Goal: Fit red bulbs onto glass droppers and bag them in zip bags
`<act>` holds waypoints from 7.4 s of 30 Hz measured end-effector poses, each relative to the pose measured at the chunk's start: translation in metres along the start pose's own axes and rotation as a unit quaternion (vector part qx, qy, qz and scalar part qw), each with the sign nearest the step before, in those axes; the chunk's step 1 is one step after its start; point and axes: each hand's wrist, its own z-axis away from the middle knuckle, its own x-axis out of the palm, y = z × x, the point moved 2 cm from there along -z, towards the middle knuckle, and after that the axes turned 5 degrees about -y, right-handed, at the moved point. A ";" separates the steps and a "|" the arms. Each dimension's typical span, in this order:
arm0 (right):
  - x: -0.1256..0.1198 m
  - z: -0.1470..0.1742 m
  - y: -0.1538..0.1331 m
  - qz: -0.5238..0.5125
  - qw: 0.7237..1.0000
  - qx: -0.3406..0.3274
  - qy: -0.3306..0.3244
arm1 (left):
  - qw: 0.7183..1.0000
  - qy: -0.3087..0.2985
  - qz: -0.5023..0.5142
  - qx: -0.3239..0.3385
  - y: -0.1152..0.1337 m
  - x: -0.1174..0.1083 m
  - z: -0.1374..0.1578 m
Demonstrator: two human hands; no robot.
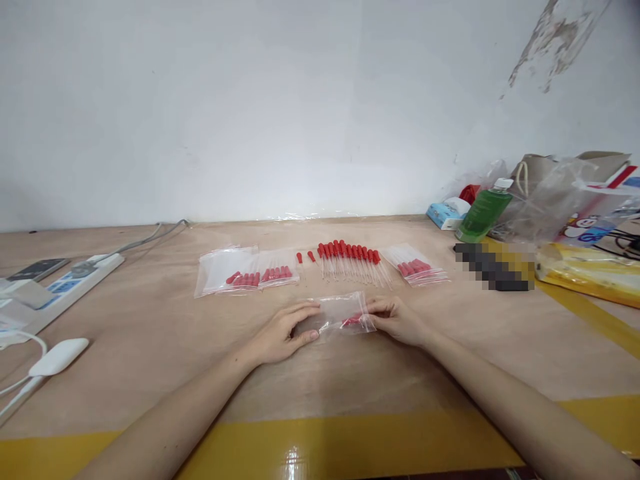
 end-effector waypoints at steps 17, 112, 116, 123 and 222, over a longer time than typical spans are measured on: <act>-0.081 -0.035 0.013 0.348 0.875 0.201 0.269 | 0.998 -0.037 -0.046 0.021 -0.001 0.003 0.001; -0.055 -0.024 0.015 -0.126 0.939 0.098 0.304 | 0.992 -0.068 -0.105 0.009 0.000 0.001 -0.001; -0.037 -0.008 0.018 -0.140 0.927 0.074 0.339 | 0.992 -0.063 -0.105 0.009 0.000 0.001 -0.002; -0.019 -0.002 0.016 -0.220 0.918 0.082 0.320 | 0.991 -0.058 -0.117 -0.004 0.001 0.001 -0.002; -0.012 -0.007 0.010 0.001 0.979 0.139 0.146 | 0.990 -0.068 -0.123 0.000 0.002 0.002 -0.003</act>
